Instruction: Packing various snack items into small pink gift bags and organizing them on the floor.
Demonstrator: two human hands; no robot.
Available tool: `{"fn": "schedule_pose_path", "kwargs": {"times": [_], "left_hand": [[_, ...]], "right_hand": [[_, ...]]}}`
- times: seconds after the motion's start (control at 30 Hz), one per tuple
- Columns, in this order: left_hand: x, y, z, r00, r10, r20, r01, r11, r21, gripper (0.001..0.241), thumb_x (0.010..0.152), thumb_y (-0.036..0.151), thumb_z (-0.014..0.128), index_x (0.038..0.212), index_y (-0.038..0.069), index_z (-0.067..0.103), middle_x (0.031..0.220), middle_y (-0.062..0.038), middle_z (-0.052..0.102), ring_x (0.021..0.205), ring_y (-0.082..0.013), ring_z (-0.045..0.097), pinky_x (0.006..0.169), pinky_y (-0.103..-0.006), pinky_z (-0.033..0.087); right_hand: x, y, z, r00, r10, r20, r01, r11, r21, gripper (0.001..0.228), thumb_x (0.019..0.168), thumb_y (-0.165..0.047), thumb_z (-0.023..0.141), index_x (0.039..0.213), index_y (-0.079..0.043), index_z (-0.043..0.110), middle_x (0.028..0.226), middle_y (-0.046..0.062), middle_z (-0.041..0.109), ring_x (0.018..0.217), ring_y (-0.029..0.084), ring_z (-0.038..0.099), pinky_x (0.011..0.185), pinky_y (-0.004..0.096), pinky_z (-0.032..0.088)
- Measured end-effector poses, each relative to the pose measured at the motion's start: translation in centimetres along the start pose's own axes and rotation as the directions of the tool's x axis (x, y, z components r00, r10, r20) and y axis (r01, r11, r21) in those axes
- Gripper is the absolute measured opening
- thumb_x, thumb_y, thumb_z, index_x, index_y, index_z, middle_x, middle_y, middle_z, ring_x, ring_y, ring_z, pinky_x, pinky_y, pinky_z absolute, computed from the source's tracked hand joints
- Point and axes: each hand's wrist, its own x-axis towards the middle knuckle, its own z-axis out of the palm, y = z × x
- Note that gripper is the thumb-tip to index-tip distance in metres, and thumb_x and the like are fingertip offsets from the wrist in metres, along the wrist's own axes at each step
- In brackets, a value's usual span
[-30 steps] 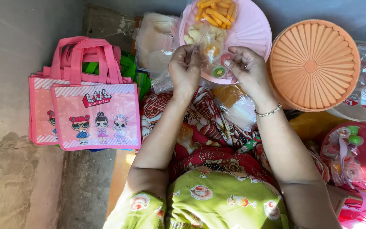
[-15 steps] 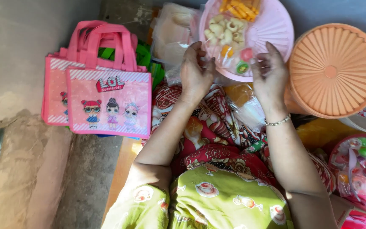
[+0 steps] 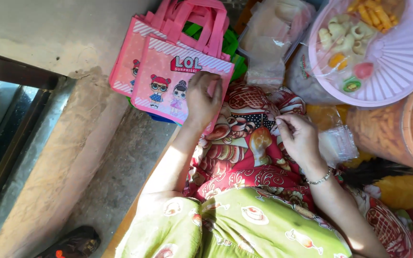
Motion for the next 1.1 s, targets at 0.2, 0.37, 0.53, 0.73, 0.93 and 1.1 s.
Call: {"fn": "schedule_pose_path", "kwargs": {"times": [0.2, 0.37, 0.53, 0.73, 0.93, 1.1], "left_hand": [[0.3, -5.1, -7.5, 0.991, -0.035, -0.127, 0.090, 0.884, 0.459, 0.026, 0.071, 0.017, 0.063, 0.095, 0.007, 0.057, 0.102, -0.015, 0.045, 0.091, -0.0363, 0.049, 0.074, -0.0405, 0.041], [-0.9, -10.5, -9.9, 0.976, -0.178, -0.125, 0.218, 0.796, 0.565, 0.039, 0.078, 0.026, 0.059, 0.107, 0.000, 0.053, 0.111, -0.024, 0.043, 0.094, -0.0439, 0.048, 0.079, -0.0487, 0.040], [-0.9, -10.7, -9.8, 0.966, -0.233, -0.110, 0.254, 0.788, 0.560, 0.045, 0.075, 0.028, 0.061, 0.107, -0.003, 0.052, 0.109, -0.024, 0.045, 0.091, -0.0450, 0.049, 0.076, -0.0493, 0.041], [-1.0, -11.5, -10.3, 0.952, -0.252, -0.172, 0.305, 0.814, 0.494, 0.031, 0.060, 0.021, 0.073, 0.077, 0.007, 0.050, 0.086, -0.010, 0.046, 0.075, -0.0350, 0.051, 0.064, -0.0417, 0.043], [0.6, -7.4, -13.2, 0.865, -0.488, 0.119, 0.444, 0.854, 0.273, 0.027, 0.076, 0.028, 0.062, 0.078, 0.004, 0.049, 0.060, -0.016, 0.050, 0.061, -0.0371, 0.054, 0.055, -0.0438, 0.039], [2.5, 0.3, -14.4, 0.902, -0.405, 0.146, 0.428, 0.807, -0.406, 0.019, 0.075, 0.001, 0.069, 0.076, 0.005, 0.051, 0.058, -0.003, 0.048, 0.056, -0.0072, 0.045, 0.056, -0.0192, 0.037]], "right_hand": [[3.4, -3.7, 4.5, 0.958, -0.042, 0.284, 0.059, 0.997, -0.049, 0.012, 0.079, -0.009, 0.059, 0.087, -0.003, 0.065, 0.073, 0.015, 0.062, 0.072, 0.031, 0.060, 0.059, 0.034, 0.049], [5.0, -5.1, 8.3, 0.870, 0.142, 0.471, -0.108, 0.989, -0.098, 0.030, 0.081, -0.018, 0.054, 0.103, 0.002, 0.058, 0.080, 0.019, 0.062, 0.075, 0.034, 0.059, 0.067, 0.043, 0.046], [6.5, -4.4, 10.9, 0.795, 0.321, 0.515, -0.271, 0.947, -0.172, 0.033, 0.079, -0.026, 0.054, 0.099, -0.001, 0.059, 0.065, 0.011, 0.062, 0.061, 0.026, 0.062, 0.062, 0.038, 0.046], [5.9, -6.0, 10.8, 0.872, 0.290, 0.396, -0.273, 0.957, -0.099, 0.016, 0.074, -0.021, 0.062, 0.081, -0.007, 0.061, 0.066, 0.007, 0.061, 0.065, 0.023, 0.062, 0.057, 0.031, 0.046], [5.8, -8.4, 7.5, 0.951, 0.208, 0.229, -0.219, 0.975, 0.025, 0.018, 0.080, -0.017, 0.056, 0.091, -0.004, 0.056, 0.074, 0.016, 0.058, 0.077, 0.034, 0.059, 0.062, 0.039, 0.046], [4.9, -8.6, 2.1, 0.992, 0.119, 0.052, -0.126, 0.978, 0.164, 0.005, 0.084, -0.013, 0.055, 0.084, -0.008, 0.053, 0.057, 0.006, 0.054, 0.060, 0.011, 0.052, 0.054, 0.025, 0.044]]}}
